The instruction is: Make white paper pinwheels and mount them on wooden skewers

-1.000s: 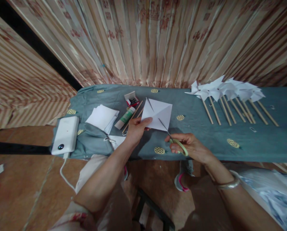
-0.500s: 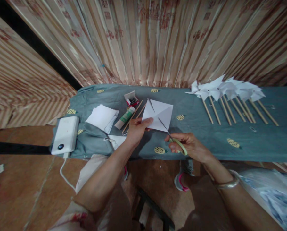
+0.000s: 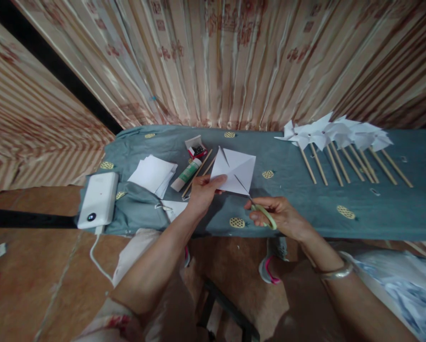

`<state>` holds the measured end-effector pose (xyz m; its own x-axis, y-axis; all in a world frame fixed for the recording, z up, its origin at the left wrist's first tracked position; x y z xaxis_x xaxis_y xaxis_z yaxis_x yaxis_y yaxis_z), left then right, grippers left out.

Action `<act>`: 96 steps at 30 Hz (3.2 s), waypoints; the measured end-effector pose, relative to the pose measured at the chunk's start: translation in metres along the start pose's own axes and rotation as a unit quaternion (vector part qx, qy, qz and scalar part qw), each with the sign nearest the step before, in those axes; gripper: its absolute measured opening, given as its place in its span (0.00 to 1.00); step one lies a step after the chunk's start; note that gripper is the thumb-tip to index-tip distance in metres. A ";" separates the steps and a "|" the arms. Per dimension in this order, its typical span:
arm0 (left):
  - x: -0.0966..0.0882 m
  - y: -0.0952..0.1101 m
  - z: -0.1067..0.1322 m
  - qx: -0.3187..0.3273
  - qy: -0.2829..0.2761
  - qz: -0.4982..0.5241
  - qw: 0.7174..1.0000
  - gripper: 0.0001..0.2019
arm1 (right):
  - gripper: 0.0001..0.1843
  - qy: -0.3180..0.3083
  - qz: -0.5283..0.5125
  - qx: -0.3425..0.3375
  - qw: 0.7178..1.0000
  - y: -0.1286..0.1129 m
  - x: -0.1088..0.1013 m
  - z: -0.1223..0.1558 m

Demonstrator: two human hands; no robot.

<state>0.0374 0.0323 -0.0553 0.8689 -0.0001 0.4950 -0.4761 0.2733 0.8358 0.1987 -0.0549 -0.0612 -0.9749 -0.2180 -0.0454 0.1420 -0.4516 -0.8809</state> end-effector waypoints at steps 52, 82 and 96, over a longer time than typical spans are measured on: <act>0.031 -0.033 0.023 -0.070 -0.043 0.070 0.994 0.18 | 0.27 0.310 -0.020 -0.144 0.940 -0.036 -0.033 -0.015; 0.002 0.006 0.000 0.052 0.057 -0.025 0.997 0.09 | 0.24 -0.022 0.087 -0.058 0.994 -0.002 0.009 0.005; 0.005 0.001 0.003 0.062 0.030 -0.026 0.997 0.10 | 0.28 -0.008 0.072 -0.034 0.997 -0.001 0.008 0.004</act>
<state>0.0411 0.0299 -0.0512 0.8975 0.0474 0.4385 -0.4404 0.1529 0.8847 0.1913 -0.0598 -0.0587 -0.9424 -0.2899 -0.1671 0.2681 -0.3555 -0.8954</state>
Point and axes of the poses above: each hand's wrist, its own z-axis away from the middle knuckle, its own x-axis out of the palm, y = z × x, the point moved 7 cm from there along -z, towards the middle knuckle, and after that the axes turned 15 degrees about z, right-handed, at the moved point
